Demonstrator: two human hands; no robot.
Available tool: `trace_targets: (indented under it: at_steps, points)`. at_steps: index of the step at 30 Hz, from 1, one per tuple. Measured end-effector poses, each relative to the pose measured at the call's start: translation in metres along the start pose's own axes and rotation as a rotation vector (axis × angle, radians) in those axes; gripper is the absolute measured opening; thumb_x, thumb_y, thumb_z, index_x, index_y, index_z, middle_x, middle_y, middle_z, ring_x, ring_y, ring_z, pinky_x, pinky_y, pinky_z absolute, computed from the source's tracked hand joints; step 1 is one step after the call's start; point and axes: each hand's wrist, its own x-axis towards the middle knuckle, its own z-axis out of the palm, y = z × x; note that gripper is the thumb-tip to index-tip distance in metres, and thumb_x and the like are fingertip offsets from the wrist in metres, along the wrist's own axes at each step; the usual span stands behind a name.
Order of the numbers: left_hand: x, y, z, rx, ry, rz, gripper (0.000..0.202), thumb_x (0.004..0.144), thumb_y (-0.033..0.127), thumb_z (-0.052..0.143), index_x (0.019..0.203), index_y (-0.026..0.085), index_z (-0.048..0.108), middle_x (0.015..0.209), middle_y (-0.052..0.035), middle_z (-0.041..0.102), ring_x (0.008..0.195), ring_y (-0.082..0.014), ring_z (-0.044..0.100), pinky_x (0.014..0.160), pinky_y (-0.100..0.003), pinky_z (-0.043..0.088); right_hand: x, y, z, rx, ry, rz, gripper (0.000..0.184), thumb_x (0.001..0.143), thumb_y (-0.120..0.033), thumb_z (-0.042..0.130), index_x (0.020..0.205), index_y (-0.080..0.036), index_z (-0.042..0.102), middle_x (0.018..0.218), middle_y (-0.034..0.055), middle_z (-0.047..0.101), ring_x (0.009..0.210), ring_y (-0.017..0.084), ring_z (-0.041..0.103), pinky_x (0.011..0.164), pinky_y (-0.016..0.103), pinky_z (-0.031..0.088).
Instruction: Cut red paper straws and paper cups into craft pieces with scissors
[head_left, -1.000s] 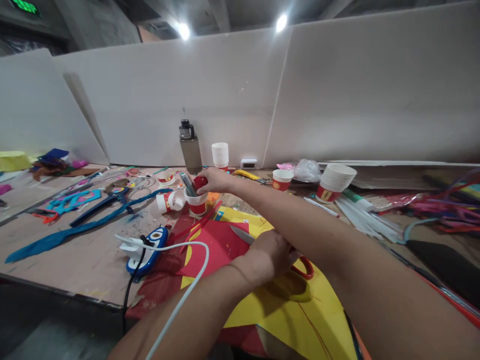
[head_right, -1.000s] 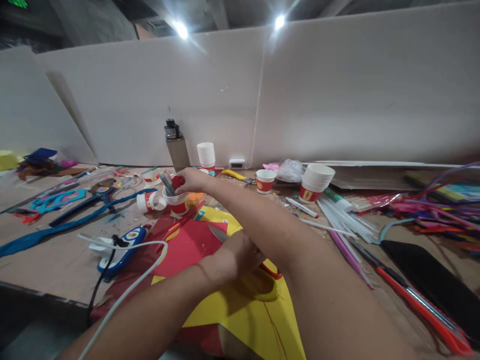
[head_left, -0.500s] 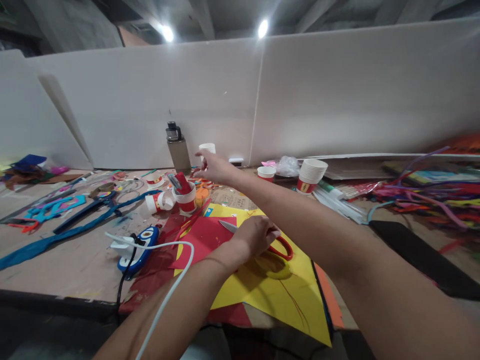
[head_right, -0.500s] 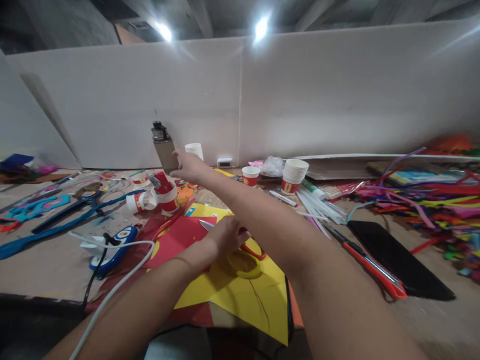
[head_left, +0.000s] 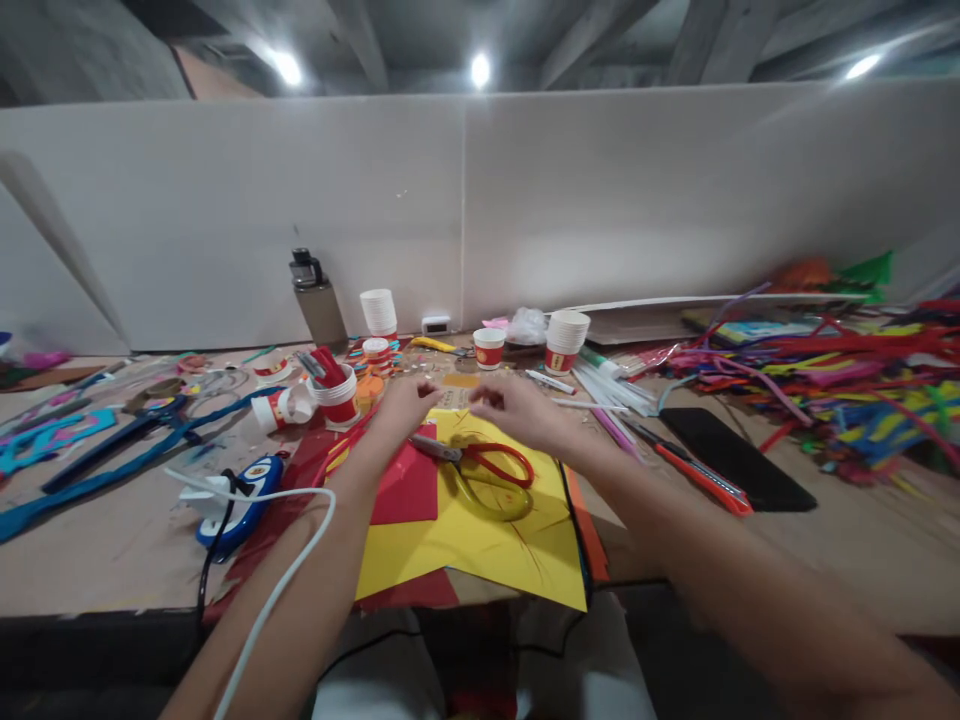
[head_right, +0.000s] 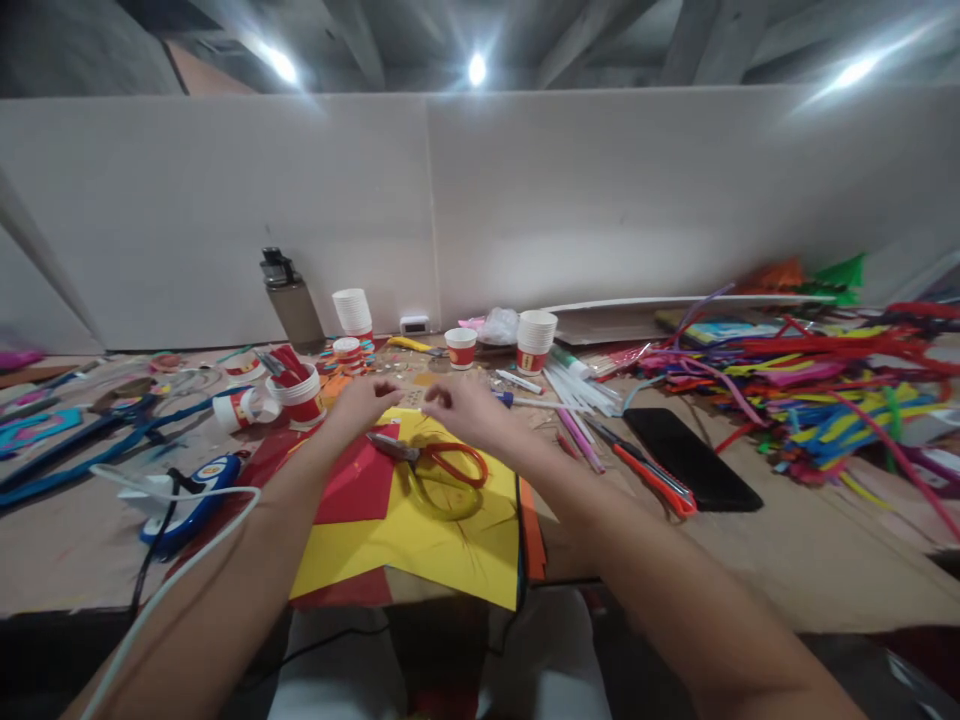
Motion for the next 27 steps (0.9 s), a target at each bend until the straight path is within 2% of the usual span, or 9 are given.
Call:
trace_targets:
  at_steps: [4, 8, 11, 14, 17, 20, 22, 23, 27]
  points:
    - [0.001, -0.004, 0.005, 0.062, -0.059, -0.002, 0.019, 0.074, 0.029, 0.059, 0.077, 0.015, 0.071, 0.075, -0.0038, 0.07, 0.067, -0.0141, 0.059, 0.064, -0.025, 0.042, -0.033, 0.002, 0.012, -0.198, -0.285, -0.029, 0.035, 0.074, -0.04, 0.064, 0.101, -0.017, 0.065, 0.088, 0.0067, 0.065, 0.075, 0.017, 0.058, 0.062, 0.024, 0.038]
    - [-0.002, 0.007, 0.007, 0.04, -0.075, -0.012, 0.02, 0.074, 0.033, 0.06, 0.075, 0.016, 0.07, 0.072, -0.0031, 0.069, 0.065, -0.0137, 0.057, 0.062, -0.024, 0.041, -0.042, 0.001, 0.024, -0.314, -0.305, -0.087, 0.036, 0.072, -0.036, 0.064, 0.103, -0.017, 0.061, 0.094, 0.01, 0.064, 0.079, 0.021, 0.06, 0.062, 0.026, 0.038]
    - [-0.002, 0.012, -0.002, -0.059, 0.112, -0.047, 0.022, 0.076, 0.033, 0.058, 0.075, 0.015, 0.069, 0.069, -0.0032, 0.067, 0.064, -0.0124, 0.056, 0.062, -0.023, 0.04, -0.041, 0.001, 0.031, -0.3, -0.304, -0.075, 0.035, 0.073, -0.028, 0.06, 0.106, -0.017, 0.059, 0.092, 0.0108, 0.066, 0.079, 0.022, 0.062, 0.06, 0.026, 0.038]
    - [0.0, 0.012, -0.013, -0.222, 0.352, -0.049, 0.025, 0.076, 0.036, 0.058, 0.076, 0.013, 0.068, 0.065, -0.002, 0.063, 0.06, -0.0107, 0.053, 0.06, -0.022, 0.039, -0.039, 0.005, 0.033, -0.238, -0.251, -0.02, 0.045, 0.071, -0.03, 0.061, 0.114, -0.016, 0.055, 0.093, 0.0114, 0.067, 0.081, 0.022, 0.062, 0.06, 0.025, 0.039]
    - [0.001, 0.011, -0.022, -0.452, 0.562, 0.008, 0.027, 0.075, 0.039, 0.059, 0.079, 0.013, 0.066, 0.065, -0.0005, 0.061, 0.059, -0.0091, 0.051, 0.058, -0.021, 0.039, -0.035, 0.011, 0.028, -0.176, -0.19, 0.051, 0.049, 0.069, -0.029, 0.063, 0.116, -0.016, 0.054, 0.09, 0.0107, 0.068, 0.078, 0.021, 0.062, 0.059, 0.025, 0.039]
    - [0.001, 0.014, -0.026, -0.645, 0.688, 0.019, 0.027, 0.075, 0.039, 0.058, 0.083, 0.014, 0.063, 0.067, 0.0003, 0.059, 0.056, -0.0074, 0.049, 0.055, -0.019, 0.039, -0.03, 0.015, 0.017, -0.01, -0.141, 0.157, 0.049, 0.068, -0.024, 0.063, 0.116, -0.016, 0.055, 0.087, 0.0081, 0.068, 0.067, 0.017, 0.06, 0.052, 0.023, 0.038]
    - [0.0, 0.015, -0.023, -0.636, 0.635, -0.018, 0.028, 0.076, 0.04, 0.058, 0.084, 0.014, 0.062, 0.065, 0.001, 0.058, 0.054, -0.0074, 0.047, 0.053, -0.019, 0.037, -0.027, 0.017, 0.009, 0.178, -0.115, 0.199, 0.049, 0.068, -0.022, 0.061, 0.117, -0.017, 0.055, 0.087, 0.0059, 0.067, 0.063, 0.015, 0.059, 0.049, 0.022, 0.038]
    - [-0.001, 0.015, -0.019, -0.581, 0.543, -0.041, 0.029, 0.076, 0.042, 0.058, 0.083, 0.014, 0.062, 0.063, 0.0009, 0.057, 0.054, -0.0079, 0.047, 0.052, -0.019, 0.037, -0.026, 0.017, 0.005, 0.269, -0.094, 0.194, 0.047, 0.068, -0.02, 0.061, 0.115, -0.017, 0.056, 0.088, 0.005, 0.067, 0.064, 0.014, 0.059, 0.05, 0.022, 0.04]
    - [-0.004, 0.014, 0.006, -0.126, 0.016, -0.025, 0.032, 0.071, 0.046, 0.064, 0.078, 0.014, 0.065, 0.067, -0.0029, 0.062, 0.062, -0.0123, 0.053, 0.059, -0.023, 0.04, -0.026, 0.016, -0.006, 0.468, 0.025, 0.083, 0.029, 0.068, -0.015, 0.058, 0.097, -0.014, 0.061, 0.082, 0.0014, 0.063, 0.069, 0.012, 0.057, 0.058, 0.022, 0.044]
